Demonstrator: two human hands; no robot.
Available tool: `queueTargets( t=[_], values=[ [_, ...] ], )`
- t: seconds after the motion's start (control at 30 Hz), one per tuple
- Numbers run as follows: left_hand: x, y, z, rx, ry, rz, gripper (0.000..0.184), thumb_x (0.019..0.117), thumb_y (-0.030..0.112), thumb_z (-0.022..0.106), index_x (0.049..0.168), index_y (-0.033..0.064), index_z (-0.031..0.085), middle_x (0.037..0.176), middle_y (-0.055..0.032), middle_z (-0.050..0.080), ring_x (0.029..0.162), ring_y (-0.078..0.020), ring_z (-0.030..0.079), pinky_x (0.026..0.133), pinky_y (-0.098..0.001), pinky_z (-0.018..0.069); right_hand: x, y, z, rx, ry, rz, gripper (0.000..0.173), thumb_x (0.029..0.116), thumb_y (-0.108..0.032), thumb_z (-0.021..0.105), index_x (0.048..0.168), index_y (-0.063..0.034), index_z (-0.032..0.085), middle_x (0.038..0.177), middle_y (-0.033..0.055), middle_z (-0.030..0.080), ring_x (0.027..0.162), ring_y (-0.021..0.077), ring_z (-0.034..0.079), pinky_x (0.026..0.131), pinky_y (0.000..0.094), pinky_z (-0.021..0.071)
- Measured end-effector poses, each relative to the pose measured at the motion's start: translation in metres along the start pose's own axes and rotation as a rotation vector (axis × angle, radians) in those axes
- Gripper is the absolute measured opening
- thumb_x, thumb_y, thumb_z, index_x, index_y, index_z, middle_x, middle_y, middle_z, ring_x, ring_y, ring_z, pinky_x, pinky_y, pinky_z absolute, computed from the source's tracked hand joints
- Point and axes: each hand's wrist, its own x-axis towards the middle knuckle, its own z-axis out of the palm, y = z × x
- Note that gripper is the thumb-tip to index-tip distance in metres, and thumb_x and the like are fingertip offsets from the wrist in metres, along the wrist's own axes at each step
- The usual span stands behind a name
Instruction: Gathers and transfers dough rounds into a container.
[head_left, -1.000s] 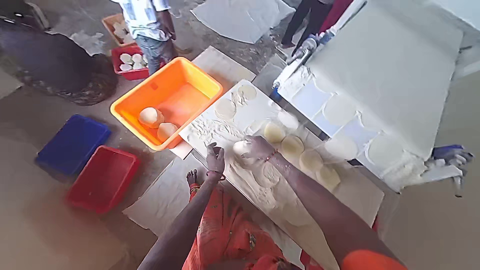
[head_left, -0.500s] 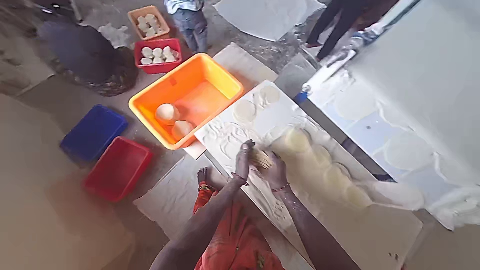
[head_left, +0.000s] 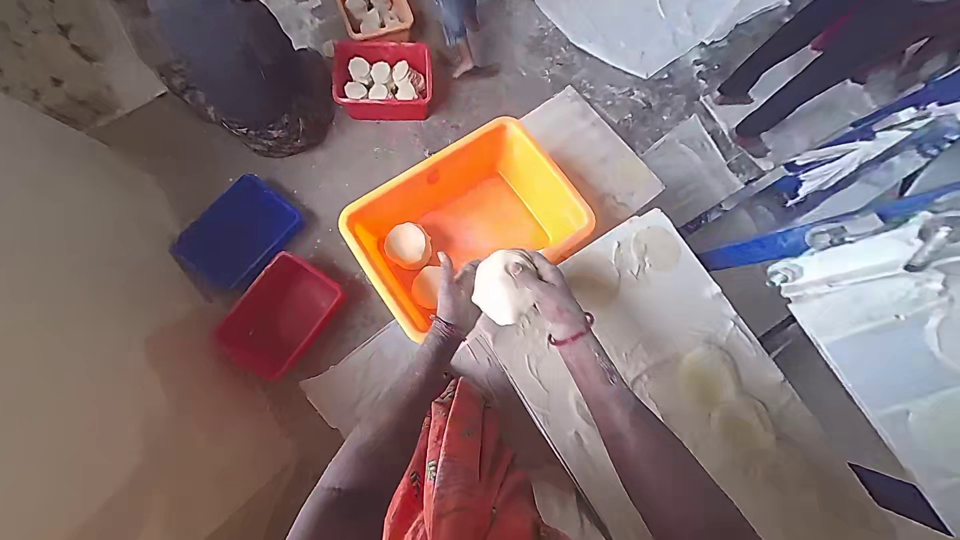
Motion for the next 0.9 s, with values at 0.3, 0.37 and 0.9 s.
queueTargets(
  t=[0.3, 0.37, 0.9],
  values=[
    [0.075, 0.03, -0.085, -0.159, 0.065, -0.216, 0.102, 0.0938, 0.079, -0.002, 0.133, 0.0088, 0.06, 0.12, -0.0111, 0.07, 0.11, -0.0212, 0.067, 0.094, -0.0445, 0.0557, 0.116, 0.025, 0.059, 0.101, -0.203, 0.174, 0.043, 0.1013, -0.013, 0.061, 0.141, -0.0008, 0.052, 0.124, 0.0192, 0.065, 0.105, 0.0221, 0.068, 0.093, 0.0408, 0.0576],
    [0.064, 0.036, -0.096, 0.0, 0.154, -0.27, 0.085, 0.1033, 0.067, 0.009, 0.137, 0.0046, 0.056, 0.122, -0.0147, 0.068, 0.108, -0.0244, 0.067, 0.091, -0.0461, 0.056, 0.12, 0.035, 0.067, 0.089, -0.235, 0.275, 0.05, 0.0994, -0.008, 0.061, 0.146, -0.0012, 0.047, 0.131, 0.0221, 0.062, 0.112, 0.0277, 0.066, 0.095, 0.0454, 0.0557],
    [0.066, 0.028, -0.11, 1.332, 0.477, -0.373, 0.057, 0.0952, 0.018, 0.071, 0.139, -0.0105, 0.05, 0.132, -0.0347, 0.059, 0.126, -0.046, 0.058, 0.109, -0.0587, 0.0438, 0.106, 0.059, 0.129, -0.63, -0.087, 0.185, 0.068, 0.0872, -0.015, 0.074, 0.147, 0.0023, 0.048, 0.137, 0.0255, 0.06, 0.128, 0.0374, 0.059, 0.107, 0.0514, 0.048]
  ],
)
